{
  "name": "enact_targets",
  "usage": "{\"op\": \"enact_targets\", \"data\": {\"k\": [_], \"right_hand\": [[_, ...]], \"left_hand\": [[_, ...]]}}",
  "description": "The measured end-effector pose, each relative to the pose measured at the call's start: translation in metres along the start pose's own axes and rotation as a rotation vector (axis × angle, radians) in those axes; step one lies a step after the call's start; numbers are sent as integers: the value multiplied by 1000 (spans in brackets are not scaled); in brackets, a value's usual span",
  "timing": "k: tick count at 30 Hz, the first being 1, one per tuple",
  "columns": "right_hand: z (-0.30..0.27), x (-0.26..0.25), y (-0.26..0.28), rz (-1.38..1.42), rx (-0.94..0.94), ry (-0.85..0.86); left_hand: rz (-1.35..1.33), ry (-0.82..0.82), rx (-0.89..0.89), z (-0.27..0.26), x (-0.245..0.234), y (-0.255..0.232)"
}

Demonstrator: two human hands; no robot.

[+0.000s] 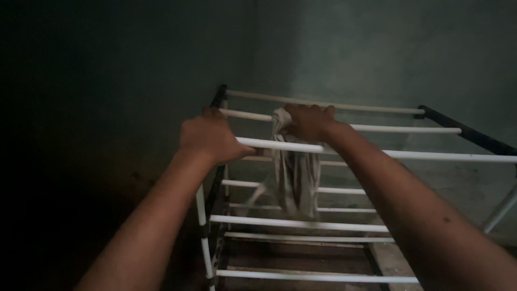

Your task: The person removes multiple pairs of shoes from a white metal shoe rack and places them on the floor. Then, using a cloth, the person wipes the horizontal bars of the empty rack to clean it.

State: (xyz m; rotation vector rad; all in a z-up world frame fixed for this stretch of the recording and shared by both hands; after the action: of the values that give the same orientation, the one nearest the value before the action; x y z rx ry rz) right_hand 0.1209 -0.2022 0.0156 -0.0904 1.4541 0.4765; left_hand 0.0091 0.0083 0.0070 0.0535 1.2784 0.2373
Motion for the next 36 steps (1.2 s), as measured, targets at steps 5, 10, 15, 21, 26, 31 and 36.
{"op": "enact_targets", "data": {"k": [5, 10, 15, 21, 26, 31, 36], "right_hand": [[-13, -9, 31, 36, 46, 79], [8, 15, 51, 64, -113, -46], [9, 14, 37, -27, -127, -31], [-12, -7, -3, -1, -61, 47], [-37, -26, -56, -3, 20, 49], [-48, -33, -87, -43, 158, 35], [-40, -35, -90, 85, 113, 74]], "left_hand": [[41, 11, -25, -3, -2, -8], [6, -2, 7, -7, -9, -7], [38, 54, -27, -8, -10, -9], [35, 36, -48, -8, -7, -12], [13, 112, -43, -12, -16, -12], [100, 75, -67, -16, -18, -18], [104, 109, -99, -13, -16, -21]]}}
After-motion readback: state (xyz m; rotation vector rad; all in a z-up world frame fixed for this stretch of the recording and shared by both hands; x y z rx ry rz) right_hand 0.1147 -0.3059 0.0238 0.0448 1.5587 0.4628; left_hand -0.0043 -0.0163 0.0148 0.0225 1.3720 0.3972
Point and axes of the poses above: each hand's wrist, its own z-axis towards the middle knuckle, its own x-axis out of the palm, y = z × x, the point moved 1 cm from there along z, towards the middle knuckle, and after that the axes turned 15 degrees about z, right-handed, at the moved point
